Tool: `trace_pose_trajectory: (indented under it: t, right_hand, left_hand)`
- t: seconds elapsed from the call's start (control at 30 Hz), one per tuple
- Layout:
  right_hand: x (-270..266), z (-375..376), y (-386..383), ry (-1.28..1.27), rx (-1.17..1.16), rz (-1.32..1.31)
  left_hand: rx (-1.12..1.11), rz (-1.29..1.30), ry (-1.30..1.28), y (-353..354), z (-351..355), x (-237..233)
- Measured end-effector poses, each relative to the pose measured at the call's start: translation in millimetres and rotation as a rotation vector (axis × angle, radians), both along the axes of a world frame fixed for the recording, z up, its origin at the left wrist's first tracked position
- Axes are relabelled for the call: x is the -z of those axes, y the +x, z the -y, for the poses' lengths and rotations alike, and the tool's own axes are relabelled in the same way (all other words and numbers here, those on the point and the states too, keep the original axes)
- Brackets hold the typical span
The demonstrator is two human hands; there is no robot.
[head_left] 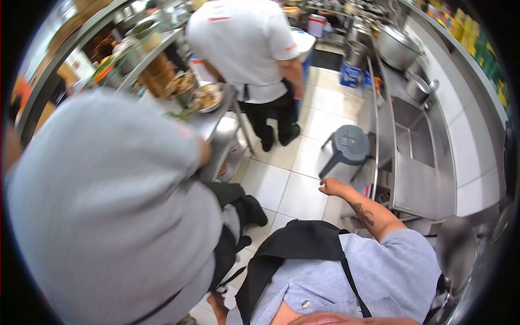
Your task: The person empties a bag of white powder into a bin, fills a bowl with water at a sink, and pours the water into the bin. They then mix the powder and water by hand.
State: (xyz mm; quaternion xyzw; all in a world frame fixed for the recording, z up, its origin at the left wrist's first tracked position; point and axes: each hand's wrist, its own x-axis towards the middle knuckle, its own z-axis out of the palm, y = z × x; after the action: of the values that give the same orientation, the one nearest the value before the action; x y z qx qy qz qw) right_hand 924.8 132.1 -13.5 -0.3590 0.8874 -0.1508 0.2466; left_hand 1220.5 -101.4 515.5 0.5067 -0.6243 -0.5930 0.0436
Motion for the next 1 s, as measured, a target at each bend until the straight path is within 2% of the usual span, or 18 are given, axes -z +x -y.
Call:
trace_pose_trajectory:
  t: [0.03,0.07,0.13,0.17,0.2,0.27,0.33,0.47,0.53,0.63,0.73,0.77,0.8,0.83,0.87,0.9,0.93,1.0]
  right_hand:
    - [4,-9,-17,-0.03,0.044,-0.002]
    - [-6,-13,-32,-0.02,0.071,0.029]
    - [6,-14,-66,-0.086,0.104,0.03]
    - [-1,-9,-75,-0.207,0.096,0.017]
    - [-3,3,-88,-0.219,0.068,-0.032]
    - [-38,35,-113,-0.238,0.051,0.072]
    - [-50,69,-141,-0.294,0.03,0.1]
    - [-39,97,-201,-0.374,0.036,0.098]
    - [-2,88,-235,-0.309,-0.052,-0.041]
    - [44,42,-277,0.145,-0.043,0.069]
    - [83,-21,-293,0.236,0.135,0.129]
    - [98,-43,-295,0.236,0.123,0.074]
    - [78,-53,-292,0.286,0.311,0.213]
    - [78,-73,-289,0.268,0.434,0.426]
    - [93,-91,-283,0.361,0.528,0.502]
    - [110,-104,-275,0.52,0.545,0.544]
    - [126,-123,-267,0.519,0.407,0.592]
    - [102,-124,-250,0.553,0.612,0.705]
  left_hand:
    - [0.496,0.407,-0.64,-50,-14,-61]
    - [0.54,0.406,-0.645,-82,-18,-56]
    - [0.717,0.426,-0.657,-146,-30,-50]
    - [0.803,0.431,-0.663,-173,-37,-43]
    - [0.88,0.436,-0.668,-201,-42,-33]
    - [1.006,0.459,-0.668,-253,-43,-8]
    - [1.098,0.498,-0.66,-301,-39,24]
    - [1.251,0.536,-0.647,-392,-18,91]
    - [1.306,0.549,-0.652,-438,2,124]
    - [1.379,0.579,-0.681,-512,37,161]
    - [1.454,0.625,-0.709,-585,69,196]
    - [1.481,0.644,-0.716,-608,78,210]
    - [1.506,0.663,-0.718,-632,87,225]
    - [1.53,0.684,-0.714,-653,96,242]
    - [1.552,0.706,-0.709,-673,105,259]
    - [1.576,0.73,-0.703,-693,114,277]
    - [1.602,0.754,-0.695,-712,123,295]
    - [1.658,0.799,-0.675,-751,136,334]
